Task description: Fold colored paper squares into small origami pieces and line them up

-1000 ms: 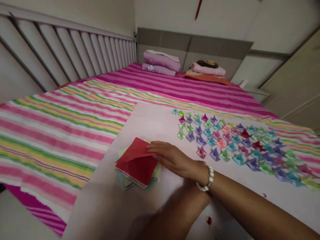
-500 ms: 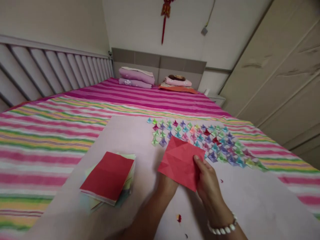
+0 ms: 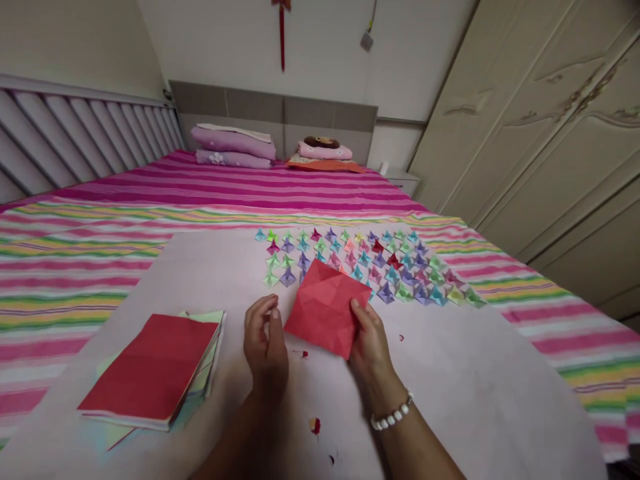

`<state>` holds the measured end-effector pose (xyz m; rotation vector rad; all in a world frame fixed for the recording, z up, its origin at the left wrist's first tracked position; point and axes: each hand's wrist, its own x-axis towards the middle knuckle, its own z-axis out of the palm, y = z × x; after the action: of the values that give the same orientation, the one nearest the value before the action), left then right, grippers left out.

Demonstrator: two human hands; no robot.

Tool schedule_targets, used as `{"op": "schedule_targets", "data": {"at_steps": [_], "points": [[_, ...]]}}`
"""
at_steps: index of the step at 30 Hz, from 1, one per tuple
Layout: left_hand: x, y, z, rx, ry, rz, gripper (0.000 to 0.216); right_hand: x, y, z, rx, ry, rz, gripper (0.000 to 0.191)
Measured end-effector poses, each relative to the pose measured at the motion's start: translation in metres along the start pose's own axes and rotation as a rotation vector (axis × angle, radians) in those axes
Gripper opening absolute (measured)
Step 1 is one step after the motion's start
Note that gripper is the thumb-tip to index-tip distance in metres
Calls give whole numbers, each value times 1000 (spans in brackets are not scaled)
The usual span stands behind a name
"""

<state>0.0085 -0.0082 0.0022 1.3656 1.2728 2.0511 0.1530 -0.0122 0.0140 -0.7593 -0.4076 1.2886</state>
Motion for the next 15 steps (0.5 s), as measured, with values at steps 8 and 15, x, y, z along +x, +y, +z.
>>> {"op": "schedule_targets", "data": {"at_steps": [8, 15], "points": [[-3, 2, -4, -6, -28, 113, 18, 2, -3, 0, 48, -49, -20, 17], [-8, 7, -4, -205, -600, -429, 32, -6, -4, 0, -58, -182, -101, 12]]}}
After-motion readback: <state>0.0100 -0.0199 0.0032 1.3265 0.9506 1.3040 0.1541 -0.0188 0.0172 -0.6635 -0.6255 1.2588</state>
